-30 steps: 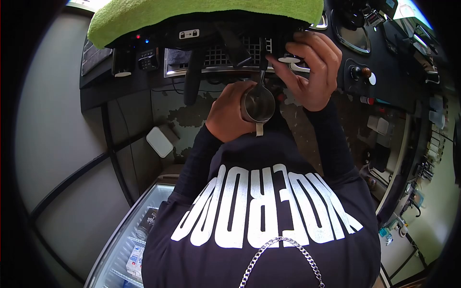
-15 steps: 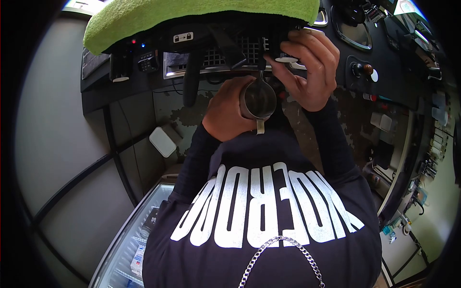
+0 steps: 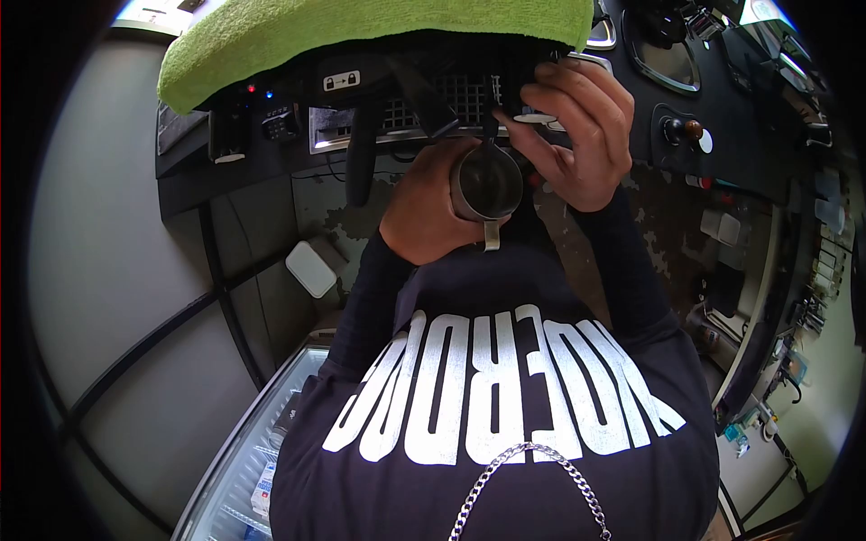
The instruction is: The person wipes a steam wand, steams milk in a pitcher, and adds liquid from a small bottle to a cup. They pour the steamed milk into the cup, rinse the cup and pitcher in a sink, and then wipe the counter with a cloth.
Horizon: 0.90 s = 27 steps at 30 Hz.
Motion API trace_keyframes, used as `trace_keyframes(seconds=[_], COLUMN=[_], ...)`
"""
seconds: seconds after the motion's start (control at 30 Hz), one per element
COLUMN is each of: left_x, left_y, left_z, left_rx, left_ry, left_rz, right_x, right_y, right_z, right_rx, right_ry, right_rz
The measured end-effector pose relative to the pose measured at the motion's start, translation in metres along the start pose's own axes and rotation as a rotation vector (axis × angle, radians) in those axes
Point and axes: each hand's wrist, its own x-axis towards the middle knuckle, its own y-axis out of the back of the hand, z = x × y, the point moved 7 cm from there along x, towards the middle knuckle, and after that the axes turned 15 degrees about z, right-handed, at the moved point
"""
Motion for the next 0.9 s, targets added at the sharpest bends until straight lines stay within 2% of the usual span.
trace_keyframes(seconds=[0.3, 0.4, 0.5, 0.57, 0.7, 0.77, 0.9], left_x=[0.004, 0.005, 0.005, 0.005, 0.006, 0.005, 0.0], left_y=[0.002, 0.001, 0.0, -0.001, -0.003, -0.005, -0.009], left_z=[0.005, 0.005, 0.002, 0.002, 0.003, 0.001, -0.005], left_rx=[0.018, 0.006, -0.045, -0.069, -0.029, -0.013, 0.001], left_ry=[-0.02, 0.01, 0.043, 0.045, 0.026, 0.021, 0.001], left_rz=[0.013, 0.021, 0.018, 0.003, -0.034, -0.059, -0.08], right_x=[0.001, 0.005, 0.019, 0.025, 0.038, 0.04, 0.04], right_y=[-0.003, -0.008, -0.02, -0.027, -0.032, -0.037, -0.037], right_z=[-0.001, -0.004, -0.007, -0.011, -0.012, -0.016, -0.017], right_rx=[0.06, 0.078, 0.176, 0.327, 0.405, 0.423, 0.422], right_ry=[-0.011, 0.039, -0.017, 0.084, 0.117, 0.162, 0.167], right_rz=[-0.018, -0.06, -0.128, -0.022, 0.004, -0.114, -0.119])
